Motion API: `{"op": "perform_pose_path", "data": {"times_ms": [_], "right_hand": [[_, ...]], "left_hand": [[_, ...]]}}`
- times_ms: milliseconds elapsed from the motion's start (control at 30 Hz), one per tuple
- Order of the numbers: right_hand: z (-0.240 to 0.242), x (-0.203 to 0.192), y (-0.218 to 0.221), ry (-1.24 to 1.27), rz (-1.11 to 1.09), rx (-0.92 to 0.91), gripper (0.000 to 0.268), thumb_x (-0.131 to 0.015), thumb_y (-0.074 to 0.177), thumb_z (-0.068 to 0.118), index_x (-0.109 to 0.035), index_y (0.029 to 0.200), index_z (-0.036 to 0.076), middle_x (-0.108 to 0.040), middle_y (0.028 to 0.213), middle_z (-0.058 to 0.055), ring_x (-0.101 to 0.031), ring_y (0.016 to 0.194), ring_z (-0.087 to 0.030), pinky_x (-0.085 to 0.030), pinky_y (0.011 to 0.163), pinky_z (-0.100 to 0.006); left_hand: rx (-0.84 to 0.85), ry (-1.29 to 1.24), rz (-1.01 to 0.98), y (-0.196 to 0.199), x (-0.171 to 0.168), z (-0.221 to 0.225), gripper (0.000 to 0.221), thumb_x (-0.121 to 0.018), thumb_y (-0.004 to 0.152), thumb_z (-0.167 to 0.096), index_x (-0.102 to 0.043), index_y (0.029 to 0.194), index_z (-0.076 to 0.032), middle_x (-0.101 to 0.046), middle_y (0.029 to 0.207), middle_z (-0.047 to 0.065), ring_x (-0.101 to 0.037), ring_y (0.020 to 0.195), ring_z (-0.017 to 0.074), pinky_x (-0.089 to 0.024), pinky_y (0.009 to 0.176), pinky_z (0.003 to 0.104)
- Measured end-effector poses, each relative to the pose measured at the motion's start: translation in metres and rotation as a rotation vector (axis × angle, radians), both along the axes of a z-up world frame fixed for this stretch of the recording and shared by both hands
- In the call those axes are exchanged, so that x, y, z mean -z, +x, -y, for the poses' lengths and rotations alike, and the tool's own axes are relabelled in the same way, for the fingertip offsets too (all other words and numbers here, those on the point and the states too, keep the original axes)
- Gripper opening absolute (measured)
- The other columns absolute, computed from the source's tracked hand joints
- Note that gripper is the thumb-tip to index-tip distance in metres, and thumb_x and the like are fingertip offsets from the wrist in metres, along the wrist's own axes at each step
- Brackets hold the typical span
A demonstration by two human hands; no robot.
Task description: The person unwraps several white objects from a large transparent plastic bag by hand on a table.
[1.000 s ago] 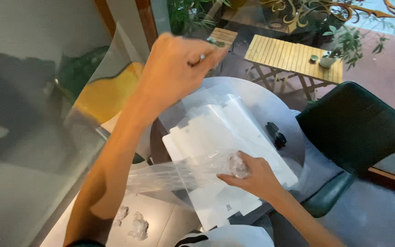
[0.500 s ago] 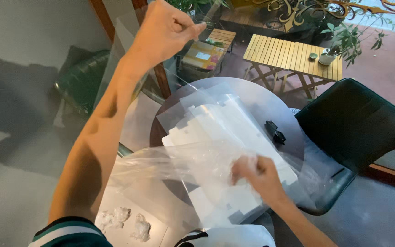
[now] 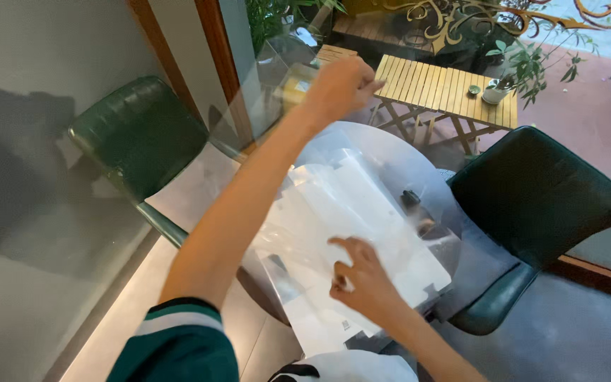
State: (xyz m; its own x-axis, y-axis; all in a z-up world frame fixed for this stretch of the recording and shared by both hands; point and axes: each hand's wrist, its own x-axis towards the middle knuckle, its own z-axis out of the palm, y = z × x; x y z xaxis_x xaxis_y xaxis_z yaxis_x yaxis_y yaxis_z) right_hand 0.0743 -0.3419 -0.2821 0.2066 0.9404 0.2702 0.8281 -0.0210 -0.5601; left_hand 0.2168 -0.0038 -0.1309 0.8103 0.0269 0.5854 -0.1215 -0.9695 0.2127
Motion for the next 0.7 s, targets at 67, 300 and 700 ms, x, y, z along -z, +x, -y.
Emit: {"op": "perform_pose_path", "data": {"times_ms": [67,300,700], "right_hand": [[-0.003,0.009,-0.004,-0.096,-0.06,-0.076,0.036,-0.071,0.101,0.004,-0.044,0.078,0.012,-0.053,0.165,-0.021,-0.055,0.142,-0.042,-0.043,0.095,-0.054],[-0.049,0.071,0.033,-0.529,-0.131,0.291,0.072,-0.084,0.099,0.066,-0.047,0.147,0.028,-0.061,0.079,0.0,-0.061,0.07,-0.024,-0.043,0.062,-0.044],[-0.054,0.103,0.069,0.004,-0.178,-0.046,0.01,-0.062,0.105,0.002,-0.058,0.114,0.0,-0.058,0.129,-0.02,-0.062,0.118,-0.038,-0.051,0.093,-0.044]], "left_hand": [[-0.011,-0.079,-0.06,0.025,0.027,-0.003,0.06,-0.074,0.115,-0.039,-0.067,0.061,-0.013,-0.056,0.049,-0.001,-0.049,0.044,0.0151,-0.051,0.055,0.033],[-0.02,-0.105,-0.139,0.086,0.12,-0.007,0.044,-0.072,0.102,-0.022,-0.058,0.063,-0.01,-0.061,0.063,0.01,-0.058,0.059,0.0385,-0.048,0.059,0.055],[-0.003,-0.208,-0.391,0.149,0.236,-0.044,0.066,-0.076,0.112,-0.032,-0.045,0.059,-0.008,-0.041,0.052,0.013,-0.048,0.052,0.0349,-0.037,0.057,0.047]]}}
